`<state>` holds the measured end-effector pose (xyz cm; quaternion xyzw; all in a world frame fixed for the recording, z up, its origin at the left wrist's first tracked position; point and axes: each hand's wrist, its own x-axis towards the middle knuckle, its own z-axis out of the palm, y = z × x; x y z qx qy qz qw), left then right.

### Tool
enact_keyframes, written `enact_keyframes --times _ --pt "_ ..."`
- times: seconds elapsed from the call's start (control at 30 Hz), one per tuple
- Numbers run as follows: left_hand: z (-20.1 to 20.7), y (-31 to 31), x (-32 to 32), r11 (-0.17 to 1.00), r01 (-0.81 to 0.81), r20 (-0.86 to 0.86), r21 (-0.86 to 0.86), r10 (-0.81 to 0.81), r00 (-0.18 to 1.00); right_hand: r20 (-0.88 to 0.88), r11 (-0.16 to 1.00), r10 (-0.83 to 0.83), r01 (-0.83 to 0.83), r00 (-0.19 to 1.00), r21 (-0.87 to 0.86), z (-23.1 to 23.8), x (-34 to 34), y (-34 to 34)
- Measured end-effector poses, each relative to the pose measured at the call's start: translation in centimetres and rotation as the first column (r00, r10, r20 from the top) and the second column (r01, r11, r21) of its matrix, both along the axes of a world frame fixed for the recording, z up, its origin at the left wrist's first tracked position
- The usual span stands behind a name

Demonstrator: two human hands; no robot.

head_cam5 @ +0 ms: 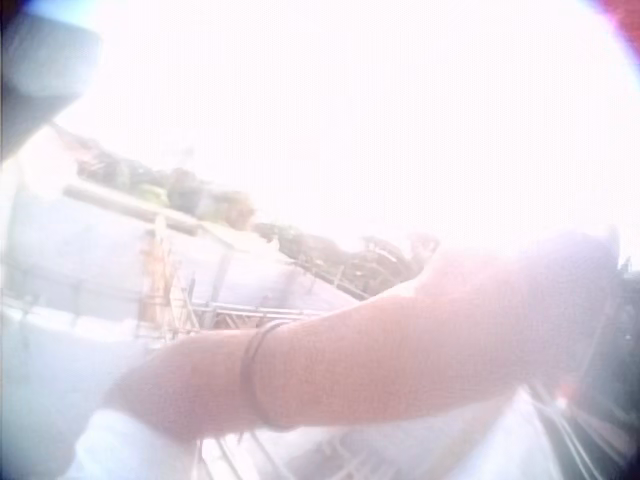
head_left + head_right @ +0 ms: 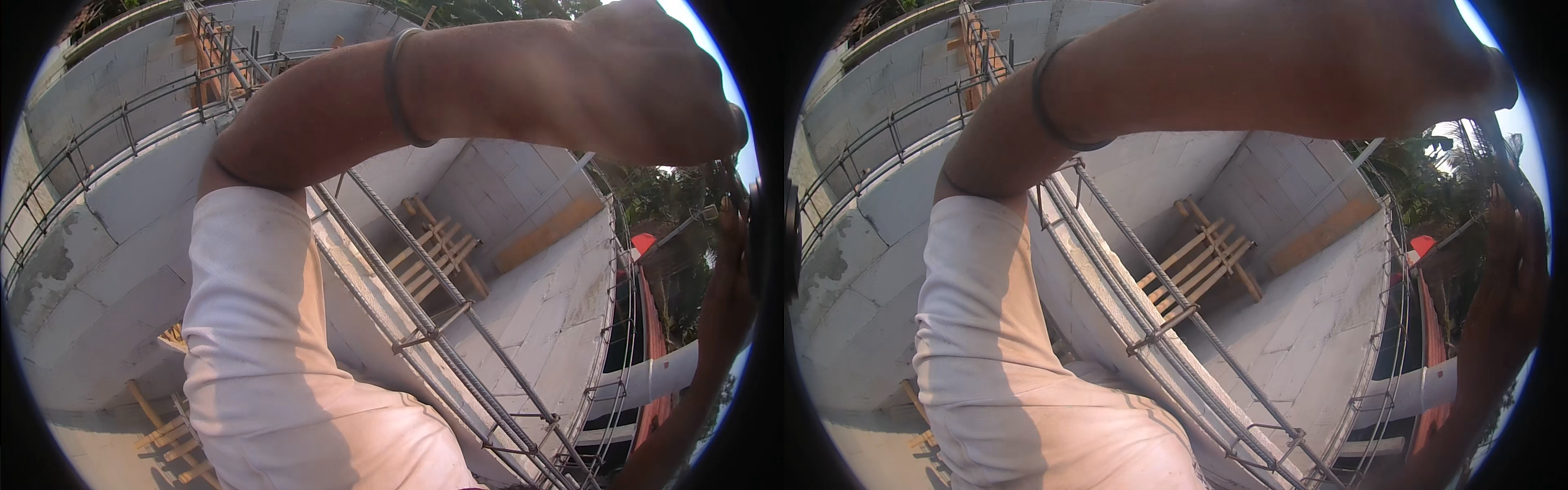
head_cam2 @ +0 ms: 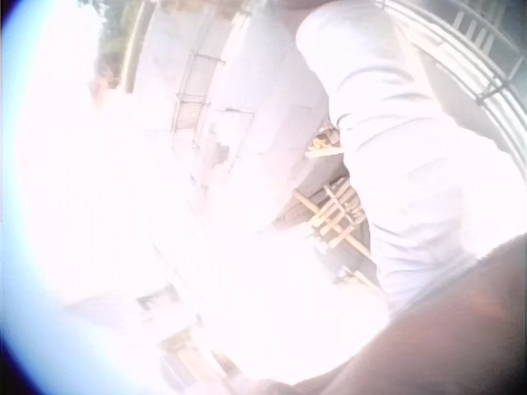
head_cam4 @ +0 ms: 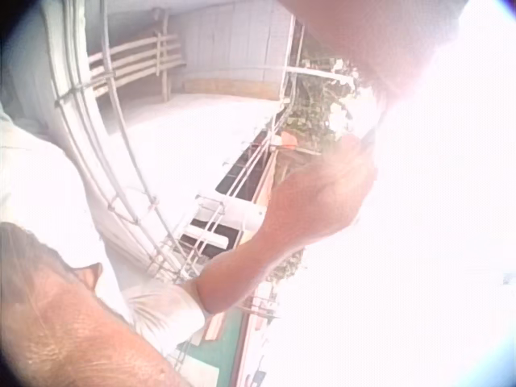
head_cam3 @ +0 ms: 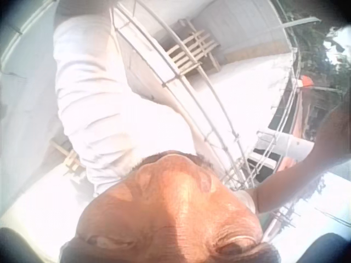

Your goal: The person assembles a rebar cage by hand, positioning and tying intersecting steel bars with wire ties. They use pliers to twist and secure the ties at multiple junctions along the cage structure.

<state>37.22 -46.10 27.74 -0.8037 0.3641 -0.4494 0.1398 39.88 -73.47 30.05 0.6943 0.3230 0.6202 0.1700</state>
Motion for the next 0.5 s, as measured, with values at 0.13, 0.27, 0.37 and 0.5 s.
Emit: enact_keyframes --times 0.13,0.27,0.37,0.5 --pt "-2.6 7.0 -3.7 0.934 -0.176 0.063 -0.309 0.205 0.977 -0.397 0.95 0.311 -0.272 0.863 0.153 -3.4 -0.3 7.1" --pt "-10.1 14.7 -2.8 0.788 -0.025 0.352 -0.615 0.303 0.886 -0.763 0.948 0.317 -0.216 0.564 0.234 -5.8 0.2 7.7" --pt "-14.5 18.5 -2.3 0.605 -0.089 0.115 -0.791 0.29 0.95 -0.864 0.96 0.265 -0.201 0.429 0.195 -7.6 1.3 8.3" --pt "-19.6 17.7 -1.6 0.586 0.022 0.214 -0.81 0.261 0.941 -0.882 0.935 0.324 -0.256 0.342 0.245 -10.2 0.3 12.8"
